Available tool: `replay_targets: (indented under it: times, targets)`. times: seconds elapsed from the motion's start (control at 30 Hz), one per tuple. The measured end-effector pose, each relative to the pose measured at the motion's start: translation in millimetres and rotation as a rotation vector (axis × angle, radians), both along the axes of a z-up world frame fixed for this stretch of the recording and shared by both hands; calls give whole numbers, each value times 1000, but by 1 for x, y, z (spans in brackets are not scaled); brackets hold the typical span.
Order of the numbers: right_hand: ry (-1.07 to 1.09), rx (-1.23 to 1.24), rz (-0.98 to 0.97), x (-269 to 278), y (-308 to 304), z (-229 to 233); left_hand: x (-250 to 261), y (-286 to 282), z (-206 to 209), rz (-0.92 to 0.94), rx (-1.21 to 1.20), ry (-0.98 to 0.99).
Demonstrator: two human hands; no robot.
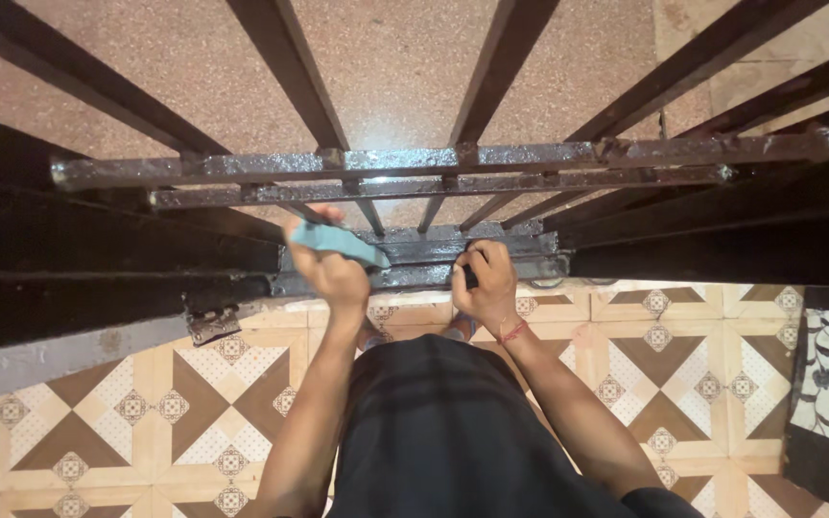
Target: The person cleans a metal gate by wiping the bars and frame with a cloth.
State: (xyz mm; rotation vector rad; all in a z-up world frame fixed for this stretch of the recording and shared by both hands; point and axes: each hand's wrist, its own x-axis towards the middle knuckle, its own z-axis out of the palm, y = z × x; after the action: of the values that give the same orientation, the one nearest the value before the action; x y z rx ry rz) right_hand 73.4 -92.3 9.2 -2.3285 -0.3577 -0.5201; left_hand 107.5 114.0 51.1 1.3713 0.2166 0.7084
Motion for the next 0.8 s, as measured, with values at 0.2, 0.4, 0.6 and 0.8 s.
replay_targets:
  times: [0.2,0.4,0.6,0.8]
  targets:
    - [-41,-6,-3,-5,10,-9,13,24,69,-6,-28,-229]
    - [-23,-25,-9,-9,16,-16,12,41,36,-39,49,-198]
    - [-1,-5,-17,-10,17,-14,21,46,-39,-156,-538,-182]
    - [15,35,36,-16,9,3,16,49,-62,-277,-250,-19]
